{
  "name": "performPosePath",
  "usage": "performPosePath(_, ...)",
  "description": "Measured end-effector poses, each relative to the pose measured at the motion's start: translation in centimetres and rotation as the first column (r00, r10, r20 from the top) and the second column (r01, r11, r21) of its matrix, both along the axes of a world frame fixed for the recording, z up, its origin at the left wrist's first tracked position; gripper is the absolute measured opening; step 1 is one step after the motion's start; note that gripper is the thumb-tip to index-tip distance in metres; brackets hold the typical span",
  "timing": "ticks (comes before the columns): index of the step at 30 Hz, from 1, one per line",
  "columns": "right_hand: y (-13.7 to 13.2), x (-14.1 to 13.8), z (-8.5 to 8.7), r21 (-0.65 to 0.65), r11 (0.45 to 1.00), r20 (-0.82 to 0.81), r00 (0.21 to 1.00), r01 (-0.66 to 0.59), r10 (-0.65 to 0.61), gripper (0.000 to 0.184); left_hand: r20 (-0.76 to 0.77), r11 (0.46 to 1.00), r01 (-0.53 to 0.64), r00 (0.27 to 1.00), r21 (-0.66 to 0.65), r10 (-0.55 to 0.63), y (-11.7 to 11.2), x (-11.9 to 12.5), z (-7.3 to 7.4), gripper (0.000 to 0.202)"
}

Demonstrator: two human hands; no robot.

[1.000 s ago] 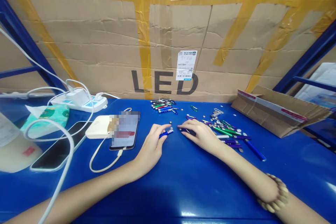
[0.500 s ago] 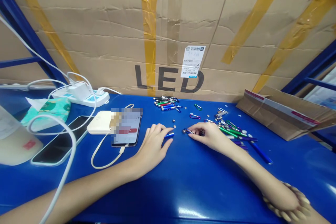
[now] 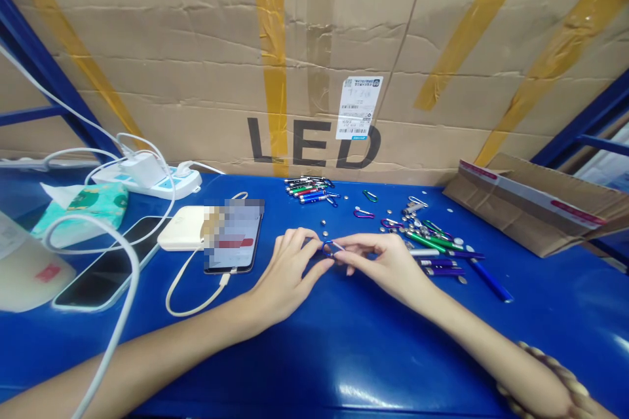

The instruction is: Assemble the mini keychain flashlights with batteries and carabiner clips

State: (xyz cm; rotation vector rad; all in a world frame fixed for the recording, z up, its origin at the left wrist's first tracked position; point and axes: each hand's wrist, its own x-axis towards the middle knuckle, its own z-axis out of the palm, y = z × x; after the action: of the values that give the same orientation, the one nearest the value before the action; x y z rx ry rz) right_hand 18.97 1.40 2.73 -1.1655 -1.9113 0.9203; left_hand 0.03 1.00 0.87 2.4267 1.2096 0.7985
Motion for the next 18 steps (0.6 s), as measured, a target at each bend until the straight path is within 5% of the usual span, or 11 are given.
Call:
performPosePath(6,-0.58,-0.52,0.26,-0.04,0.998,-0.067,0.997,-0.04,0.038,0.032,0.049,0.993,0.118,0.992,-0.021,-0.116,-0.02,-0.16,0.28,0.02)
performPosePath(18,-0.63,-0.62,0.84,-0.084,0.996,-0.134,0.991,0.014,-0.025,0.03,0.165,0.993,0.052,0.986,-0.108,-0.033,-0.2,-0.32,0.81,0.016)
